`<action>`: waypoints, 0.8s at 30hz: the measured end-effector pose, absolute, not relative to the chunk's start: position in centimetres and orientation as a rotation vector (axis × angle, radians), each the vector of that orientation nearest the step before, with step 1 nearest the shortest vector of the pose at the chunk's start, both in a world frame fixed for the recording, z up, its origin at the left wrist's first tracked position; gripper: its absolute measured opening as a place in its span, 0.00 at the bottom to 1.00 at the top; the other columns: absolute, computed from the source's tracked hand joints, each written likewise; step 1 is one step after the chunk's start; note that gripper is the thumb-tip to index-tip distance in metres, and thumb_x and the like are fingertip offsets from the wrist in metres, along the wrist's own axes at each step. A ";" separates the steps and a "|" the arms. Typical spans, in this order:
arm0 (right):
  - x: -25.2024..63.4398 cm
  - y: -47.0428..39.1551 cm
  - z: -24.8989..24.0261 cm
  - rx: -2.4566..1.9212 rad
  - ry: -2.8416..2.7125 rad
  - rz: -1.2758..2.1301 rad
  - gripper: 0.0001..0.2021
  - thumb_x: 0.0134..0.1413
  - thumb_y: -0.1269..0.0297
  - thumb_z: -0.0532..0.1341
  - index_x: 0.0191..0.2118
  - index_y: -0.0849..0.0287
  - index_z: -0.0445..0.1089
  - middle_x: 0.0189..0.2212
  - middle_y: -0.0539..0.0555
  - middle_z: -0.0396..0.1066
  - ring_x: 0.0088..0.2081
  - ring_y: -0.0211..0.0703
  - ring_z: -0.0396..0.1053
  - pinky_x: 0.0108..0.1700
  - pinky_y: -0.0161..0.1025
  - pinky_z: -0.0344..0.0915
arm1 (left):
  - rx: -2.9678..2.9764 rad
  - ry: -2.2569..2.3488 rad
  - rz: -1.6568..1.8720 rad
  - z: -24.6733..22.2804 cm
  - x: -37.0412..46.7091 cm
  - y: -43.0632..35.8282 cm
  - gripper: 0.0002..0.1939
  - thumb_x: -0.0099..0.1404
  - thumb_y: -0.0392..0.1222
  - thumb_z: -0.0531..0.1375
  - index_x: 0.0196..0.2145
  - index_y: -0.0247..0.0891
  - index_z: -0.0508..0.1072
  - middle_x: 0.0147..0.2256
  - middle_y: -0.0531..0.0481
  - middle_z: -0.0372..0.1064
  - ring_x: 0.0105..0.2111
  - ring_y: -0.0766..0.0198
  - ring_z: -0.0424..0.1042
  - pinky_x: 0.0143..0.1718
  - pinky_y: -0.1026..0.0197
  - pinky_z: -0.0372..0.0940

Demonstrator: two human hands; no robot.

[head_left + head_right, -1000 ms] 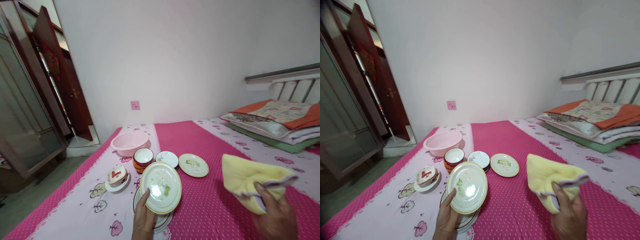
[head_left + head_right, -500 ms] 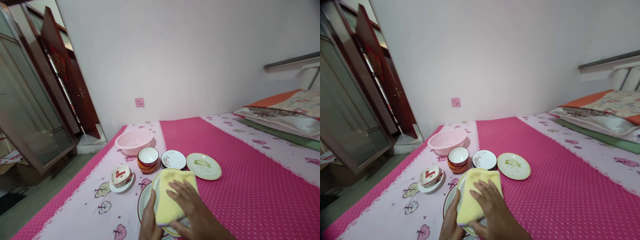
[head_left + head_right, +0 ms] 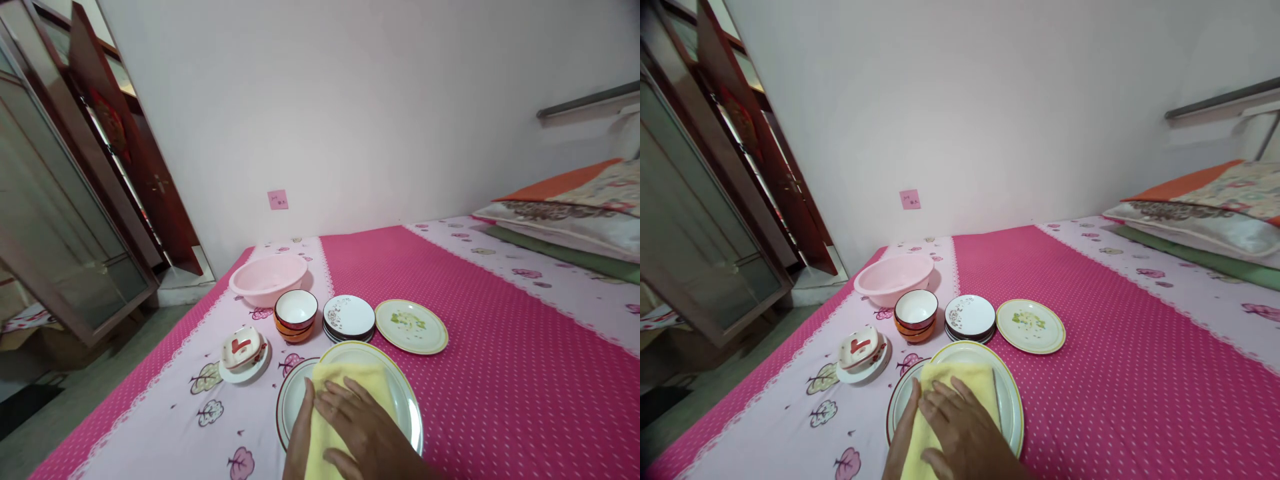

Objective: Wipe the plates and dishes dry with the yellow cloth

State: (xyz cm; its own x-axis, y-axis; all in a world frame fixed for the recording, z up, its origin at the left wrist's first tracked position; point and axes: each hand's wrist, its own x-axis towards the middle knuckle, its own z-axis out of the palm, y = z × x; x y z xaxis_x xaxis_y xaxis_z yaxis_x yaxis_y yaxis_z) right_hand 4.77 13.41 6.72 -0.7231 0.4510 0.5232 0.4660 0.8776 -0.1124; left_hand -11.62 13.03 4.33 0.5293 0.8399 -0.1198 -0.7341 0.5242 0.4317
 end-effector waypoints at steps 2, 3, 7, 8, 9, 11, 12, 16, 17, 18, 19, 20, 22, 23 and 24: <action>5.0 13.8 6.9 -0.662 -2.457 -0.122 0.33 0.62 0.67 0.62 0.71 0.57 0.56 0.65 0.52 0.68 0.67 0.44 0.61 0.74 0.45 0.47 | 0.373 0.342 0.954 4.1 -11.7 13.1 0.36 0.68 0.65 0.57 0.54 0.28 0.78 0.47 0.33 0.79 0.61 0.43 0.69 0.66 0.46 0.60; 5.1 13.9 6.9 -0.669 -2.432 -0.174 0.32 0.63 0.69 0.61 0.71 0.57 0.56 0.65 0.51 0.68 0.68 0.43 0.61 0.75 0.46 0.43 | 0.382 0.350 0.958 4.0 -11.7 13.0 0.36 0.69 0.65 0.57 0.56 0.30 0.77 0.48 0.33 0.79 0.61 0.43 0.69 0.66 0.45 0.59; 5.7 15.0 7.0 -0.822 -2.274 -0.396 0.28 0.66 0.71 0.58 0.69 0.57 0.58 0.66 0.53 0.67 0.69 0.46 0.58 0.75 0.53 0.27 | 0.411 0.323 1.073 3.5 -10.9 12.9 0.29 0.75 0.58 0.52 0.62 0.35 0.72 0.56 0.35 0.75 0.64 0.45 0.67 0.68 0.44 0.56; 6.0 15.3 6.9 -0.869 -2.234 -0.429 0.27 0.66 0.71 0.58 0.69 0.57 0.59 0.66 0.55 0.67 0.69 0.47 0.58 0.75 0.54 0.26 | 0.422 0.297 1.117 3.5 -10.7 12.9 0.28 0.76 0.55 0.51 0.63 0.36 0.71 0.59 0.35 0.73 0.65 0.46 0.65 0.69 0.44 0.55; 6.2 15.6 6.7 -0.915 -2.198 -0.447 0.26 0.66 0.71 0.57 0.68 0.57 0.59 0.66 0.56 0.67 0.69 0.49 0.58 0.74 0.55 0.28 | 0.438 0.266 1.151 3.4 -10.4 12.9 0.27 0.76 0.53 0.50 0.63 0.37 0.71 0.61 0.35 0.71 0.66 0.46 0.64 0.69 0.43 0.53; 6.8 16.2 6.4 -0.994 -2.139 -0.448 0.26 0.66 0.69 0.58 0.68 0.58 0.59 0.66 0.58 0.67 0.68 0.52 0.59 0.73 0.58 0.34 | 0.471 0.211 1.199 3.4 -10.1 13.0 0.27 0.77 0.53 0.47 0.62 0.38 0.73 0.63 0.36 0.69 0.68 0.46 0.60 0.71 0.43 0.49; 7.1 16.4 6.3 -1.028 -2.123 -0.436 0.27 0.65 0.68 0.58 0.68 0.58 0.59 0.66 0.59 0.66 0.68 0.54 0.59 0.72 0.59 0.38 | 0.487 0.191 1.223 3.4 -10.1 13.1 0.27 0.77 0.53 0.46 0.61 0.38 0.73 0.63 0.37 0.68 0.69 0.47 0.59 0.71 0.43 0.47; 7.3 16.2 5.9 -1.033 -2.163 -0.386 0.29 0.61 0.61 0.62 0.67 0.59 0.61 0.65 0.62 0.66 0.67 0.58 0.60 0.68 0.58 0.49 | 0.538 0.132 1.343 3.8 -10.5 13.5 0.31 0.77 0.58 0.44 0.58 0.38 0.77 0.60 0.39 0.71 0.69 0.50 0.59 0.72 0.45 0.43; 7.2 15.9 5.9 -1.014 -2.181 -0.383 0.29 0.61 0.60 0.62 0.66 0.59 0.61 0.65 0.62 0.67 0.66 0.58 0.61 0.68 0.58 0.49 | 0.532 0.125 1.362 3.8 -10.7 13.5 0.32 0.77 0.58 0.43 0.58 0.37 0.77 0.59 0.39 0.72 0.68 0.50 0.60 0.72 0.46 0.43; 6.9 15.5 5.9 -0.992 -2.192 -0.389 0.29 0.61 0.61 0.63 0.66 0.59 0.61 0.64 0.62 0.68 0.65 0.58 0.62 0.68 0.57 0.49 | 0.517 0.120 1.377 3.8 -11.0 13.6 0.32 0.76 0.59 0.43 0.58 0.37 0.77 0.59 0.39 0.72 0.68 0.50 0.61 0.72 0.46 0.44; 6.5 15.1 5.9 -0.971 -2.200 -0.402 0.29 0.61 0.61 0.63 0.66 0.59 0.61 0.64 0.62 0.68 0.65 0.58 0.63 0.68 0.57 0.49 | 0.498 0.119 1.393 3.7 -11.3 13.7 0.33 0.76 0.60 0.43 0.58 0.37 0.76 0.59 0.39 0.72 0.67 0.49 0.62 0.72 0.46 0.45; 6.1 14.6 6.0 -0.950 -2.205 -0.416 0.29 0.61 0.61 0.63 0.66 0.60 0.61 0.64 0.62 0.68 0.65 0.57 0.63 0.69 0.57 0.48 | 0.481 0.121 1.403 3.6 -11.5 13.7 0.33 0.76 0.60 0.44 0.59 0.37 0.76 0.60 0.38 0.72 0.67 0.49 0.63 0.72 0.46 0.46; 5.2 13.8 6.1 -0.897 -2.210 -0.435 0.29 0.61 0.61 0.63 0.66 0.61 0.62 0.64 0.61 0.69 0.65 0.56 0.64 0.70 0.54 0.48 | 0.472 0.128 1.389 3.4 -11.9 13.6 0.33 0.75 0.61 0.45 0.58 0.35 0.76 0.59 0.36 0.73 0.66 0.47 0.64 0.71 0.46 0.50; 4.7 13.4 6.1 -0.868 -2.215 -0.439 0.28 0.62 0.61 0.63 0.66 0.61 0.63 0.64 0.60 0.69 0.64 0.54 0.64 0.70 0.53 0.47 | 0.479 0.133 1.354 3.4 -12.0 13.6 0.34 0.74 0.62 0.47 0.58 0.33 0.77 0.57 0.34 0.74 0.65 0.46 0.66 0.70 0.46 0.52; 4.3 13.2 6.0 -0.835 -2.228 -0.444 0.27 0.63 0.61 0.62 0.65 0.62 0.64 0.63 0.59 0.70 0.64 0.53 0.64 0.71 0.51 0.47 | 0.483 0.143 1.305 3.4 -12.0 13.4 0.35 0.73 0.63 0.48 0.57 0.31 0.77 0.56 0.32 0.75 0.64 0.44 0.67 0.69 0.46 0.54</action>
